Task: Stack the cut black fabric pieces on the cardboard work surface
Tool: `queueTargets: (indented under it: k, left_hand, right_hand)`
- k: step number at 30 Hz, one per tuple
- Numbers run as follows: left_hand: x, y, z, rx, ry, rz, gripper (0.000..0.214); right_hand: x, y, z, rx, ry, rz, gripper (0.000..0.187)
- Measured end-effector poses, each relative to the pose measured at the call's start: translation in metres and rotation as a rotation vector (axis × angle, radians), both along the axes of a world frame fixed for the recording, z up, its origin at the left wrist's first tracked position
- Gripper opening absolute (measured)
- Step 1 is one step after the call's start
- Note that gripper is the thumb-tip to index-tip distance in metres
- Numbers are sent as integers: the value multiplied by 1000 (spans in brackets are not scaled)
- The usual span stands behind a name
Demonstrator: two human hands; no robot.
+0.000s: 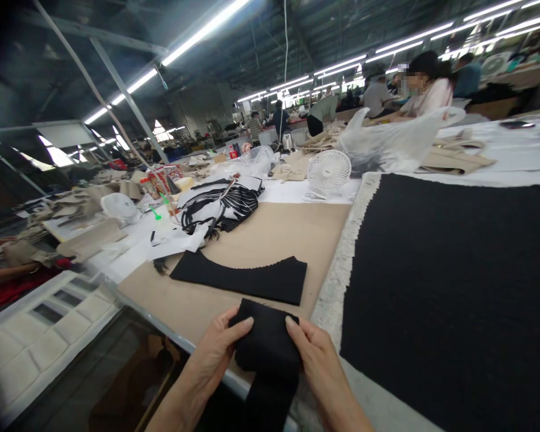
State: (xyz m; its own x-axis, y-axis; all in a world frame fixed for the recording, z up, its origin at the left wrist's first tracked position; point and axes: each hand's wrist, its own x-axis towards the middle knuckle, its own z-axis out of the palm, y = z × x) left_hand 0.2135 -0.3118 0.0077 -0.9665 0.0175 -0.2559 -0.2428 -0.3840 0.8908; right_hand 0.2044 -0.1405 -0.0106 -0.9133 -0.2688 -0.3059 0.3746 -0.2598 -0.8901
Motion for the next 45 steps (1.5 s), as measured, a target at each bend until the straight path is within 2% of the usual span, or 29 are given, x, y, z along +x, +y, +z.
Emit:
queueTargets:
  k: [3, 11, 17, 20, 23, 26, 29, 32, 34, 39, 45]
  left_hand:
    - [0, 1, -1, -13, 2, 13, 44]
    - [1, 2, 1, -37, 12, 39, 43]
    - [2, 3, 3, -47, 32, 28, 40]
    - [-1, 3, 5, -88, 88, -19, 38]
    - [-6, 4, 10, -166, 151, -74, 35]
    - [-12, 7, 17, -180, 160, -62, 34]
    - [-13, 10, 24, -60, 99, -71, 44]
    - [-9, 11, 22, 108, 61, -265, 52]
    - [-3, 9, 16, 155, 37, -383, 54]
    - [15, 3, 0, 130, -78, -469, 47]
    - [21, -6, 0, 79, -158, -456, 48]
  right_hand:
    - [1, -1, -1, 10, -6, 4, 55]
    - [-1, -1, -7, -111, -24, 9, 51]
    - [-3, -1, 3, -138, -2, 24, 51]
    - [-10, 1, 14, -97, 31, 99, 50]
    - [-20, 4, 26, 25, 78, 169, 46]
    - [-29, 5, 35, 119, 109, 184, 40]
    - [-34, 5, 42, 88, 90, 139, 38]
    - [-37, 7, 44, 1, 81, 18, 40]
    - [-40, 9, 42, -35, 68, -71, 41]
    - [-45, 19, 25, 18, -9, -187, 40]
    - [-48, 23, 13, 2, -53, -168, 35]
